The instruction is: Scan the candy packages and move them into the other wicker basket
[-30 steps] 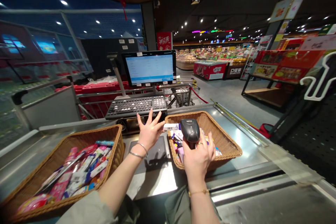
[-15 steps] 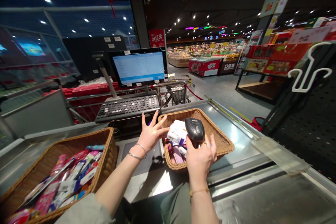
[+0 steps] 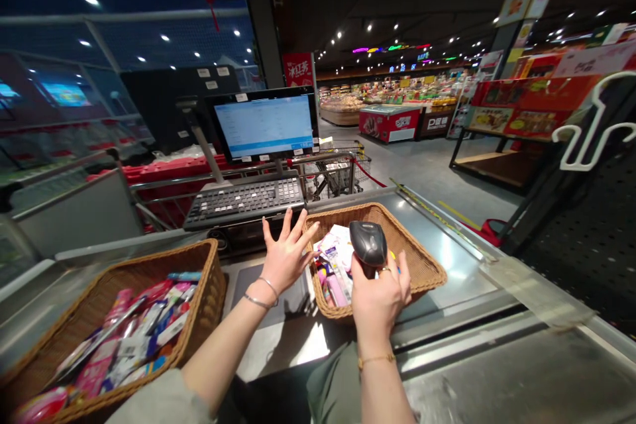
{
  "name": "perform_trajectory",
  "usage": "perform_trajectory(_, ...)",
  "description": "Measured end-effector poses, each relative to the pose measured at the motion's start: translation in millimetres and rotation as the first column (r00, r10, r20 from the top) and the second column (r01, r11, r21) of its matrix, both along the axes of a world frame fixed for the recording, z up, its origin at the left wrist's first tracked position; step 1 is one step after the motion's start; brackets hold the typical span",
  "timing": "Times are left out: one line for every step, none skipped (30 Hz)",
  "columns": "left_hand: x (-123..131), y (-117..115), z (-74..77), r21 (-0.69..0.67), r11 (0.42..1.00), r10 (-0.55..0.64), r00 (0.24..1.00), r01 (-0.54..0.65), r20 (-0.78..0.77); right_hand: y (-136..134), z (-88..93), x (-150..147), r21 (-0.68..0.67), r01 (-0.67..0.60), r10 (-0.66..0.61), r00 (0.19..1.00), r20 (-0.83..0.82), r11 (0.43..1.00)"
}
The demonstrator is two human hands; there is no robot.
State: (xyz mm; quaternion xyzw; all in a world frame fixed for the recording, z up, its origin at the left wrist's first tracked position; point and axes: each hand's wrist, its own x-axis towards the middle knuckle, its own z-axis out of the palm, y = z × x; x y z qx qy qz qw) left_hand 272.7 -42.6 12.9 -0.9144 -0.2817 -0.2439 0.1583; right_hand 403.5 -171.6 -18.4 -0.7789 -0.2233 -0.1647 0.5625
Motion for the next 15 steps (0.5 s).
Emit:
perform_trajectory(-3.4, -1.0, 0.8, -0.005, 1.000, 0.014, 1.000, -0.014, 0.011, 0.7, 0.9, -2.0, 0.010, -0.002, 0.002, 1.000, 0.011, 1.000)
perform_trajectory(-6.9, -1.8, 1.2, -0.009, 1.000, 0.028, 0.999, -0.028, 0.020, 1.5, 1.7, -4.1, 0.023, -0.001, 0.001, 1.000, 0.021, 1.000)
perform_trajectory(-10.4, -2.5, 1.5, -0.012, 0.999, 0.040, 0.999, -0.040, 0.028, 2.5, 2.3, -6.5, 0.035, 0.000, -0.001, 1.000, 0.028, 0.999)
perform_trajectory(-13.8, -3.0, 1.7, -0.014, 0.999, 0.051, 0.998, -0.051, 0.034, 3.5, 2.7, -9.1, 0.047, 0.000, -0.002, 0.999, 0.033, 0.999)
perform_trajectory(-17.1, -3.4, 1.9, -0.017, 0.998, 0.062, 0.997, -0.061, 0.038, 4.6, 2.9, -11.9, 0.056, -0.004, 0.002, 0.999, 0.040, 0.998)
perform_trajectory(-20.4, -3.6, 2.2, -0.017, 0.997, 0.073, 0.996, -0.072, 0.042, 5.8, 3.0, -14.8, 0.062, -0.013, 0.010, 0.999, 0.049, 0.998)
perform_trajectory(-23.6, -3.8, 2.6, -0.017, 0.996, 0.083, 0.996, -0.082, 0.045, 7.0, 3.0, -17.8, 0.065, -0.027, 0.022, 0.998, 0.063, 0.998)
perform_trajectory(-26.8, -3.8, 3.2, -0.016, 0.996, 0.093, 0.994, -0.093, 0.049, 8.2, 3.0, -20.9, 0.064, -0.045, 0.039, 0.996, 0.079, 0.997)
perform_trajectory(-30.0, -3.7, 3.9, -0.016, 0.995, 0.102, 0.993, -0.101, 0.052, 9.5, 3.1, -24.1, 0.063, -0.062, 0.056, 0.994, 0.094, 0.996)
perform_trajectory(-33.2, -3.6, 4.7, -0.018, 0.994, 0.110, 0.992, -0.109, 0.057, 10.9, 3.3, -27.4, 0.064, -0.079, 0.071, 0.992, 0.107, 0.995)
perform_trajectory(-36.4, -3.4, 5.6, -0.022, 0.993, 0.116, 0.991, -0.115, 0.062, 12.2, 3.7, -30.8, 0.066, -0.093, 0.085, 0.990, 0.115, 0.993)
perform_trajectory(-39.8, -3.2, 6.4, -0.028, 0.992, 0.122, 0.990, -0.120, 0.067, 13.6, 4.4, -34.5, 0.069, -0.109, 0.100, 0.988, 0.118, 0.992)
perform_trajectory(-43.3, -2.9, 7.3, -0.035, 0.992, 0.127, 0.989, -0.125, 0.071, 15.0, 5.1, -38.3, 0.071, -0.124, 0.116, 0.986, 0.117, 0.990)
perform_trajectory(-47.0, -2.5, 8.0, -0.041, 0.991, 0.132, 0.989, -0.129, 0.073, 16.4, 5.9, -42.4, 0.070, -0.141, 0.132, 0.985, 0.113, 0.988)
perform_trajectory(-50.8, -2.1, 8.7, -0.047, 0.990, 0.138, 0.988, -0.135, 0.075, 18.0, 6.7, -46.7, 0.064, -0.164, 0.156, 0.981, 0.112, 0.984)
